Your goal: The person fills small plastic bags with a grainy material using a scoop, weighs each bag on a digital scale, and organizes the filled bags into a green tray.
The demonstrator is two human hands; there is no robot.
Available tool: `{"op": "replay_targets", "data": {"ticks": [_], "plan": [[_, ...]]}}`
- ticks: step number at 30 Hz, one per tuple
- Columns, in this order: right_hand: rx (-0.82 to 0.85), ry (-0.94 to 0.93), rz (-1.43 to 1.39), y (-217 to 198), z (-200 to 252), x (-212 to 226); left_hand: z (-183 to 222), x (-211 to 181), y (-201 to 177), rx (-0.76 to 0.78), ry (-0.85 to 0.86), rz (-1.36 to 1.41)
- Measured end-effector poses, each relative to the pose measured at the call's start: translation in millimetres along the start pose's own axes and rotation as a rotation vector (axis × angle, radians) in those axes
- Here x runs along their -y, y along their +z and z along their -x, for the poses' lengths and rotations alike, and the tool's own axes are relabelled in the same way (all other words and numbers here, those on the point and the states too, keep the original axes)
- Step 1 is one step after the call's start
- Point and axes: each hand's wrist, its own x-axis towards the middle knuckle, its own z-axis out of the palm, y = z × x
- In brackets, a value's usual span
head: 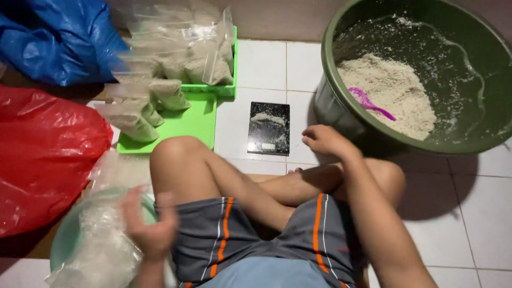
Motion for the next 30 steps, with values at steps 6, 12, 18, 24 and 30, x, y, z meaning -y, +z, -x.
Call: {"op": "replay_targets", "data": {"ticks": [6,12,18,24,30], "plan": [[-0.054,0.381,-0.051,163.6,-146.9,-157.4,6.5,-98.1,201.3,0.545,-0.345,0.855],[-0.141,0.467,-0.262,199.8,-140.6,-145.2,25.6,-67.7,355.4,0.705,-1.465,0.731],[-0.177,0.538,-0.451,185.9,-132.3,-121.4,1.1,-100.4,326.8,0.667,-1.734,0.806],[-0.14,0.605,-0.659,156.1,-124.2,-90.5,-18.4,-109.2,307.9,0.598,-1.797,0.787],[-0.128,0.609,-1.017,134.2,-118.4,-63.6,7.9,-87.5,329.7,0.51,-1.65,0.663]]}}
